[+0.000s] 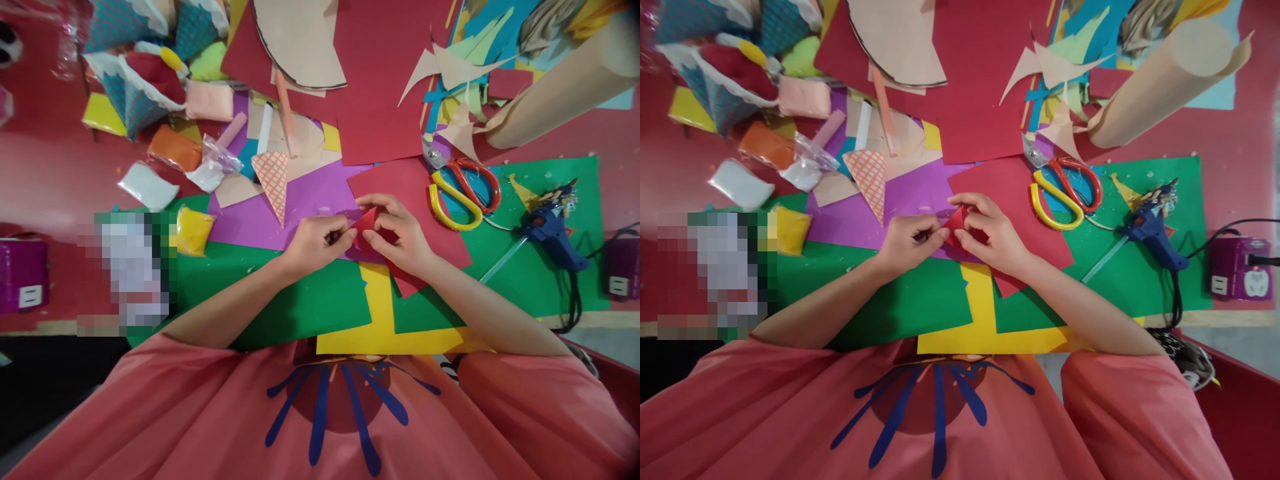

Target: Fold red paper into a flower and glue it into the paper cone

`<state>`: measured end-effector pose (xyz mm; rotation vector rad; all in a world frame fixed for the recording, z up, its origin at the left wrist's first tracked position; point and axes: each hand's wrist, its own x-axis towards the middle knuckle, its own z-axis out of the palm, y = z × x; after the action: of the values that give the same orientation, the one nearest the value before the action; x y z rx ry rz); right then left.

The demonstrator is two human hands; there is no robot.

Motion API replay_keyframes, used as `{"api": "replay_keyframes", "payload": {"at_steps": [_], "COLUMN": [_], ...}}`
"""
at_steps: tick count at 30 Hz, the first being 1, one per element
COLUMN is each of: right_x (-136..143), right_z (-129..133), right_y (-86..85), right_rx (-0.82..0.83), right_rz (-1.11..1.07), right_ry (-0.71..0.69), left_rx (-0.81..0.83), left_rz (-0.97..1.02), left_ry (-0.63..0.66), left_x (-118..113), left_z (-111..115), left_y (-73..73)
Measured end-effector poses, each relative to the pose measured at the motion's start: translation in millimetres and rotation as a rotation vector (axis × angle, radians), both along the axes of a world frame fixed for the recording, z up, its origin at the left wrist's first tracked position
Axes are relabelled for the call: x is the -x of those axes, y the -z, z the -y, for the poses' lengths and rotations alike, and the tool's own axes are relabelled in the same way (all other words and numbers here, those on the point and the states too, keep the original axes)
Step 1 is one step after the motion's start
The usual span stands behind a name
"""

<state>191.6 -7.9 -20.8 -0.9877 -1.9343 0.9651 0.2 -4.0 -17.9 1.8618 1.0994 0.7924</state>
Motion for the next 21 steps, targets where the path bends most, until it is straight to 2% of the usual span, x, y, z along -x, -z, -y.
{"api": "replay_keyframes", "payload": {"at_steps": [5,9,16,21], "right_x": [-0.5,-0.8,-2.5,-2.1], "right_z": [-2.4,-3.5,-6.4,-6.9], "right_y": [-1.0,-1.0,3.6,0.6], "right_rx": [0.078,0.134,0.262,0.299], "right_rz": [-0.037,-0.076,-0.293,-0.272], "right_ry": [0.027,0.028,0.037,0.05], "left_rx": [0.084,0.081,0.093,0.161], "left_rz": [0.051,0.055,0.098,0.145], "left_ry": [0.015,0.036,0.05,0.026], "left_x": [2.6,2.4,1.6,3.6], "left_z": [-1.4,-2.4,-3.4,-2.7], "left_y": [-3.8,-3.1,-4.3,-1.7]}}
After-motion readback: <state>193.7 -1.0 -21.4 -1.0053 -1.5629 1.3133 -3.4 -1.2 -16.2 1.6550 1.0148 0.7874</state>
